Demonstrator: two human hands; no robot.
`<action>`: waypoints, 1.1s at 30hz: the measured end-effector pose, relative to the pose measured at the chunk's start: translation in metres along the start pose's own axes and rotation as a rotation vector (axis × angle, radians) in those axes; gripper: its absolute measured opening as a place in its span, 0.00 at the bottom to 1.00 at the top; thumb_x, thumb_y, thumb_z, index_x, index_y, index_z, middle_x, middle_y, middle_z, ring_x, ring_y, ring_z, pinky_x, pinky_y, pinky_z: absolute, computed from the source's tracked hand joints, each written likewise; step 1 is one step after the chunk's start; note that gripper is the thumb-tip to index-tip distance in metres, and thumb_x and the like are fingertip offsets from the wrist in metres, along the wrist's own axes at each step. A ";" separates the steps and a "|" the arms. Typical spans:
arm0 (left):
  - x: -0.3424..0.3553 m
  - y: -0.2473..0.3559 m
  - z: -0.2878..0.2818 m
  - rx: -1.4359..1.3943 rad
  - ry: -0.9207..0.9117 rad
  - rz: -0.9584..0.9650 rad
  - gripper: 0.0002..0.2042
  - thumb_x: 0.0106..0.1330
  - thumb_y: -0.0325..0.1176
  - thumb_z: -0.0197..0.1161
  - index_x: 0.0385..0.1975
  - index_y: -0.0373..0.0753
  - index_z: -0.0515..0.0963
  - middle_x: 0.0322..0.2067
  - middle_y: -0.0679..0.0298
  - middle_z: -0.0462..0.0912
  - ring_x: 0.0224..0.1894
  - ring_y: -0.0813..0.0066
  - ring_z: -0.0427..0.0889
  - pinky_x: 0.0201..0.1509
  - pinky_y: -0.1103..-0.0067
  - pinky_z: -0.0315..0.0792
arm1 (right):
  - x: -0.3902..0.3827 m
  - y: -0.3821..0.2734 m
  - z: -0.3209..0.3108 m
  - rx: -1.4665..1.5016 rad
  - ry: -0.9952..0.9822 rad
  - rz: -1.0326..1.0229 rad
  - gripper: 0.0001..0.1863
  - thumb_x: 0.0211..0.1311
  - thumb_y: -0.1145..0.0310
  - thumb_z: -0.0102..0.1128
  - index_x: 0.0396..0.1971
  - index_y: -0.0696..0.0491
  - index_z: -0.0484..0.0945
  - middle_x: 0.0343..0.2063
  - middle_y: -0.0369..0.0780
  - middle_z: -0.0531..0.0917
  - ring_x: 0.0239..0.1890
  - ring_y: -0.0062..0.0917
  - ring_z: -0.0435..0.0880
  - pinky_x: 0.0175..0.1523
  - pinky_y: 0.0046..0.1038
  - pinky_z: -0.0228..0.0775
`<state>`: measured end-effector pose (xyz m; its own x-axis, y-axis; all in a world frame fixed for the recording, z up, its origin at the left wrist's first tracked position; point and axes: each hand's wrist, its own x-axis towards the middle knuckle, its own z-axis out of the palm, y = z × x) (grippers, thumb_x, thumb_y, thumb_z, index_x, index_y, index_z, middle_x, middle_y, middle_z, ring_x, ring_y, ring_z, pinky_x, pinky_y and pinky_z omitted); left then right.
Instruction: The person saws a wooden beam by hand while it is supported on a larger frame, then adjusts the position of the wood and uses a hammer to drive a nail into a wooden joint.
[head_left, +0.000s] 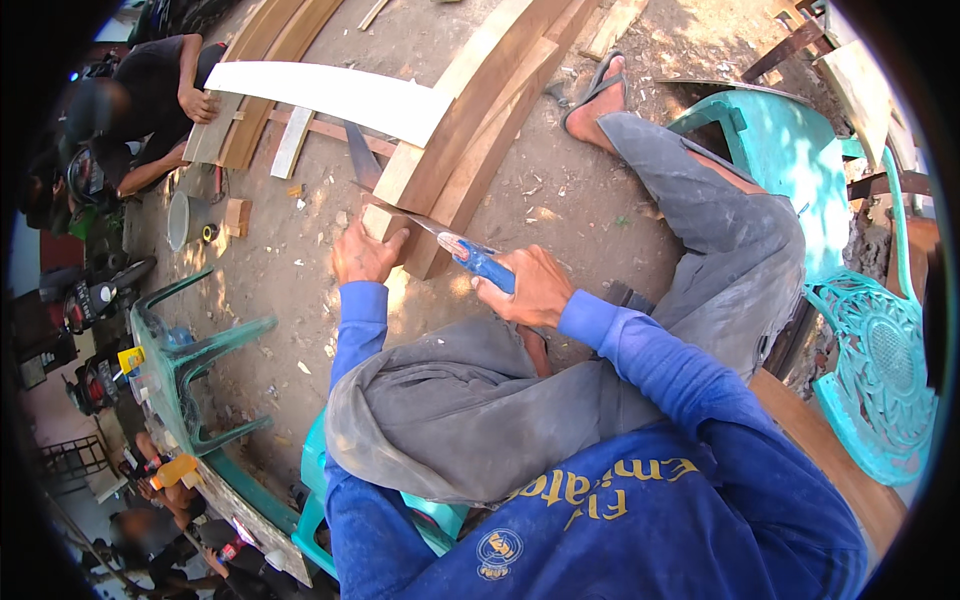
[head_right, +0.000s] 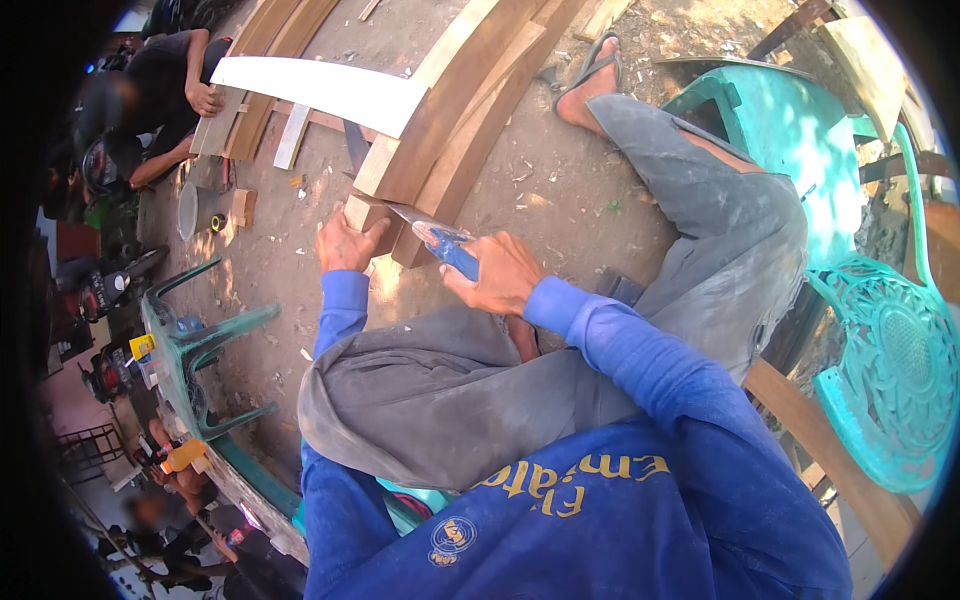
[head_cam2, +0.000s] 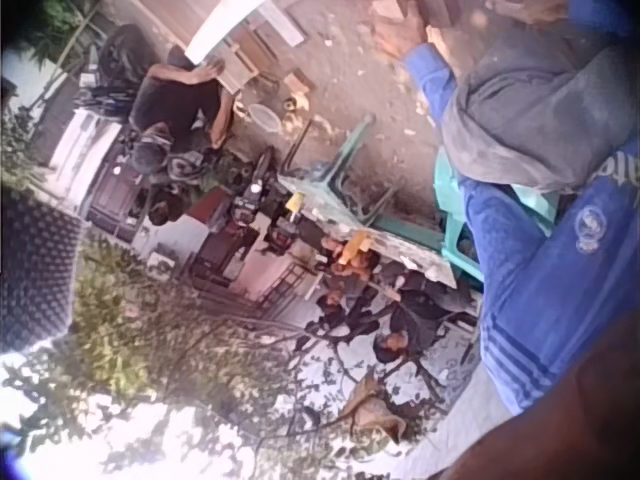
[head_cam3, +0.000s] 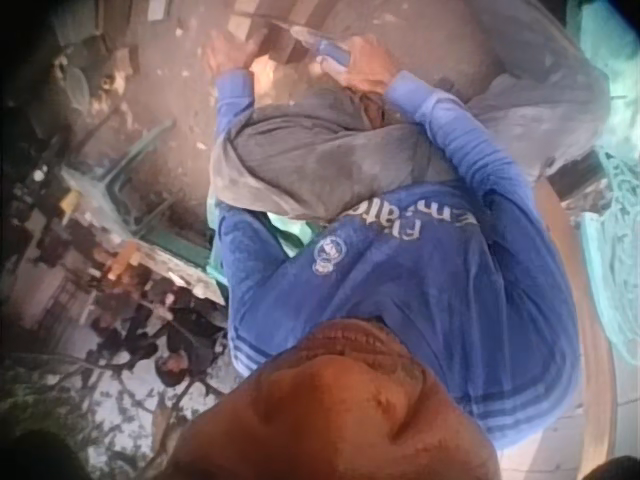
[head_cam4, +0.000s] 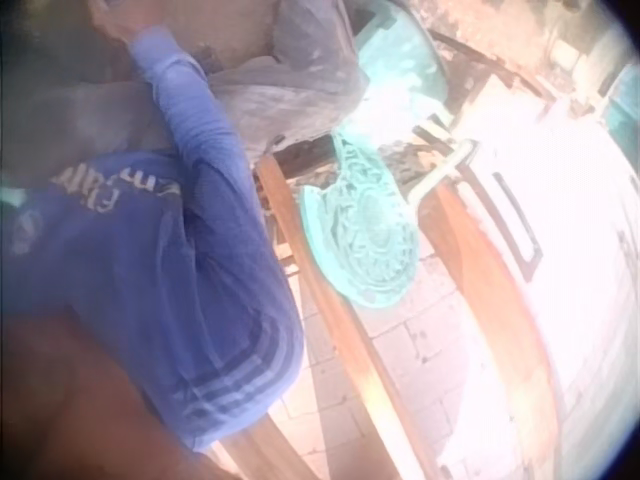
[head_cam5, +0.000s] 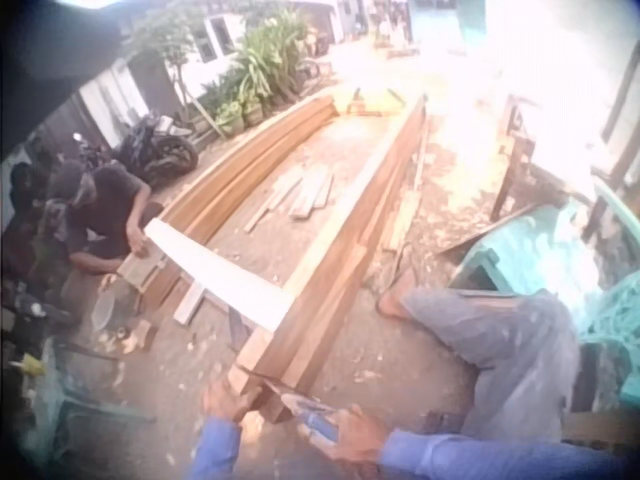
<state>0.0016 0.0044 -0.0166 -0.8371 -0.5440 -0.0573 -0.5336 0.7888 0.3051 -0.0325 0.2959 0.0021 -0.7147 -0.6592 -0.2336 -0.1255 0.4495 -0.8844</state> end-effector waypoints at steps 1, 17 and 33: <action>-0.001 -0.004 0.001 -0.049 0.014 0.006 0.30 0.47 0.50 0.81 0.46 0.36 0.83 0.40 0.47 0.89 0.46 0.47 0.88 0.53 0.60 0.80 | 0.003 -0.004 0.000 -0.043 -0.049 0.029 0.14 0.59 0.60 0.64 0.27 0.57 0.83 0.20 0.51 0.82 0.22 0.46 0.84 0.31 0.39 0.74; -0.002 -0.005 -0.004 0.011 -0.003 -0.069 0.35 0.46 0.52 0.80 0.53 0.37 0.83 0.42 0.47 0.89 0.46 0.48 0.89 0.54 0.61 0.80 | -0.061 -0.013 -0.028 0.015 0.011 -0.016 0.15 0.57 0.60 0.64 0.31 0.57 0.86 0.20 0.52 0.82 0.25 0.50 0.85 0.33 0.40 0.76; -0.021 -0.029 0.009 -0.216 0.076 -0.085 0.34 0.49 0.51 0.78 0.54 0.37 0.79 0.38 0.46 0.87 0.42 0.44 0.87 0.50 0.58 0.81 | -0.074 0.012 -0.023 -0.114 0.043 -0.091 0.15 0.61 0.64 0.64 0.20 0.58 0.78 0.11 0.45 0.72 0.13 0.32 0.74 0.25 0.36 0.65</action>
<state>0.0340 -0.0045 -0.0327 -0.7745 -0.6322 -0.0222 -0.5566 0.6644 0.4988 0.0028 0.3638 0.0175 -0.7251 -0.6753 -0.1352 -0.2669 0.4565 -0.8487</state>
